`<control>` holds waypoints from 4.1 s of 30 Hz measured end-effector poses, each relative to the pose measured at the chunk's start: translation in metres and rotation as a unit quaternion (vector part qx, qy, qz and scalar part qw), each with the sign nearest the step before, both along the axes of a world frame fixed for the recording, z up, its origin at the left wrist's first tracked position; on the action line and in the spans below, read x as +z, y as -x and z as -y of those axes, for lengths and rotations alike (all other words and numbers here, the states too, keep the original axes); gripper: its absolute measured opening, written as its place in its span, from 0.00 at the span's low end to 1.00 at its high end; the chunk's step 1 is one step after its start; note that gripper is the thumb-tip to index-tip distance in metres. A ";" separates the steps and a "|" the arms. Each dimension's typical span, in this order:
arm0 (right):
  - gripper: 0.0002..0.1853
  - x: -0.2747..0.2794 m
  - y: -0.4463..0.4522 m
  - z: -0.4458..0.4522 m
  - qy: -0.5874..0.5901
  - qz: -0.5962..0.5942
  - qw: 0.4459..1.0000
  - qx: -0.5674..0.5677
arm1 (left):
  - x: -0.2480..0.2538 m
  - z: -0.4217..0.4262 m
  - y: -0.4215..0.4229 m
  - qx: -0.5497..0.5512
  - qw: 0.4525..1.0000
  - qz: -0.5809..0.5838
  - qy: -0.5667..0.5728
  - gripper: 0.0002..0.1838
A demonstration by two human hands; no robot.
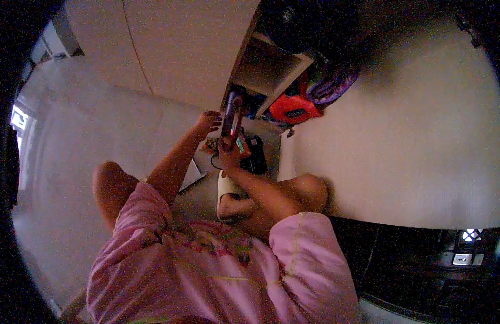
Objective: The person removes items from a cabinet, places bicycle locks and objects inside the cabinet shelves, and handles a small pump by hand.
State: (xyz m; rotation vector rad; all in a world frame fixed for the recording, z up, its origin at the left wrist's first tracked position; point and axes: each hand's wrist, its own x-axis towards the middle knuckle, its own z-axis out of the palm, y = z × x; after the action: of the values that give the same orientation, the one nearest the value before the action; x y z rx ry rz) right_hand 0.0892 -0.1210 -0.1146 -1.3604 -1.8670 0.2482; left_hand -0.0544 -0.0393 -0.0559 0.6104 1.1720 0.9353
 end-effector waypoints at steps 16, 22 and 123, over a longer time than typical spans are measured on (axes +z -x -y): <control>0.12 0.079 0.041 0.023 0.328 -0.086 0.941 -0.012 | -0.003 0.018 0.011 -0.119 0.993 0.013 0.014 0.19; 0.14 0.119 0.031 -0.006 0.392 0.233 0.815 0.356 | -0.072 0.045 0.007 -0.123 0.950 -0.046 -0.282 0.15; 0.13 0.319 -0.057 -0.013 0.204 -0.397 0.869 0.215 | 0.206 0.112 -0.023 -0.405 0.757 0.504 -0.090 0.19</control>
State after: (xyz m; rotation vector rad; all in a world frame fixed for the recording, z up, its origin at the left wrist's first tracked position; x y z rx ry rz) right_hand 0.1457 -0.1083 0.2049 -0.8453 -1.3925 1.2875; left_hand -0.0312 -0.1516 0.1506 0.5534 -0.2032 0.4557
